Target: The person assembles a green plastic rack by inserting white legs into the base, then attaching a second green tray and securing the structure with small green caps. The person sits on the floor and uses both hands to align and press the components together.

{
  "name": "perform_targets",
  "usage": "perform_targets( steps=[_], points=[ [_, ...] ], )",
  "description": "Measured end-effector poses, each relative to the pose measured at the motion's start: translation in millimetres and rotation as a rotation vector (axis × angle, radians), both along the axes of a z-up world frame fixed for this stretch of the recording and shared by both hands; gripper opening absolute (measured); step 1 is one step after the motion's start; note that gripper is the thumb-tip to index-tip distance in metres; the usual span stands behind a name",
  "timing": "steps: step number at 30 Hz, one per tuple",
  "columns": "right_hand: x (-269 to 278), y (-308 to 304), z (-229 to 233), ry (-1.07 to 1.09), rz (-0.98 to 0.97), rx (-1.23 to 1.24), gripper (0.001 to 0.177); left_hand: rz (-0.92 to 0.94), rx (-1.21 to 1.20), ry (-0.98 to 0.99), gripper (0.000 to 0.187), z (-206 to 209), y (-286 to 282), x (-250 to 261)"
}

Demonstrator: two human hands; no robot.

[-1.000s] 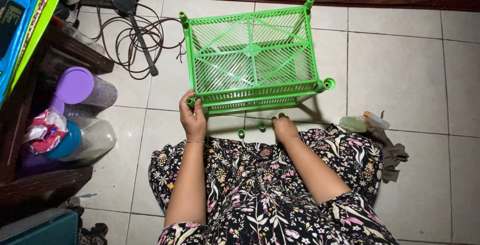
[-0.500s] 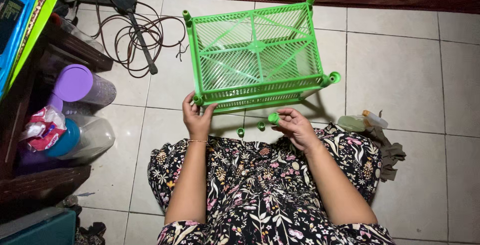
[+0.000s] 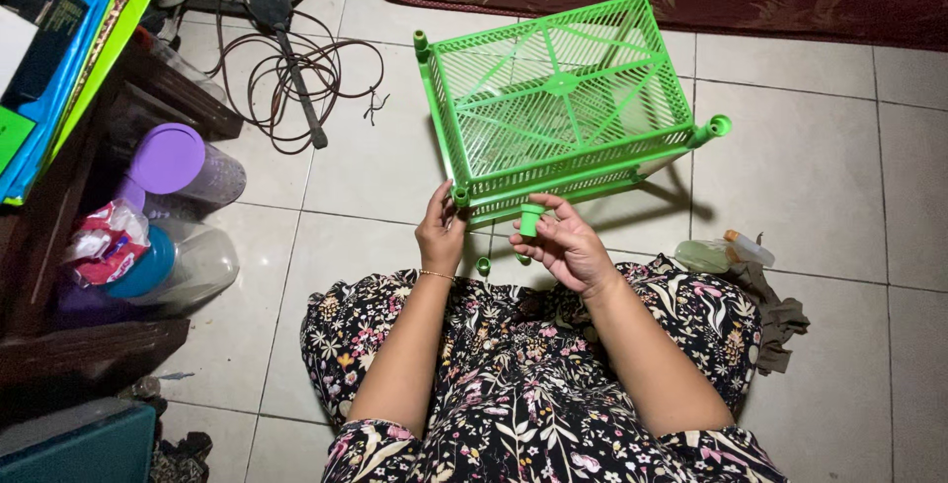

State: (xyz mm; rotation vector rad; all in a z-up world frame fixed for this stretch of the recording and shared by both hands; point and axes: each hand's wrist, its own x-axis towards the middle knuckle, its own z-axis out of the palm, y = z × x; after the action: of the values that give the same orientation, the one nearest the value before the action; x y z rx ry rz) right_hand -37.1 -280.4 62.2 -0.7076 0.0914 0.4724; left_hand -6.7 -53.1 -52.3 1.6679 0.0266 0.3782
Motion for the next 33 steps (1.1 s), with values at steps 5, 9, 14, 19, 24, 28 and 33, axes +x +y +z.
perform_targets(
  steps=[5, 9, 14, 19, 24, 28, 33],
  points=[
    [8.3, 11.6, -4.6, -0.052, -0.008, -0.034, 0.038, -0.019, -0.033, 0.020, 0.053, 1.9, 1.4, 1.4],
    [21.1, 32.6, -11.9, -0.311, -0.127, -0.301, 0.030, -0.024, -0.050, 0.003, 0.053, 6.6, 0.3, 0.3],
    [34.9, 63.0, 3.5, -0.688, -0.258, -0.677, 0.034, 0.000, 0.007, 0.012, 0.055, 10.7, -0.1, -1.5],
    [38.8, 78.4, 32.6, -1.061, -0.324, -1.046, 0.039, 0.032, 0.037, 0.039, 0.055, 9.8, -0.4, -1.3],
    [40.0, 85.0, 42.0, -1.195, -0.270, -1.151, 0.042, 0.047, 0.072, 0.030, 0.055, 9.8, -0.8, -2.2],
    [41.2, 89.9, 46.5, -1.253, -0.261, -1.263, 0.041, 0.021, 0.049, 0.019, 0.054, 12.8, 1.5, -1.4],
    [40.5, 91.7, 56.0, -1.362, -0.290, -1.463, 0.044, 0.023, 0.004, 0.022, 0.054, 9.8, 0.1, -1.2]
  ],
)
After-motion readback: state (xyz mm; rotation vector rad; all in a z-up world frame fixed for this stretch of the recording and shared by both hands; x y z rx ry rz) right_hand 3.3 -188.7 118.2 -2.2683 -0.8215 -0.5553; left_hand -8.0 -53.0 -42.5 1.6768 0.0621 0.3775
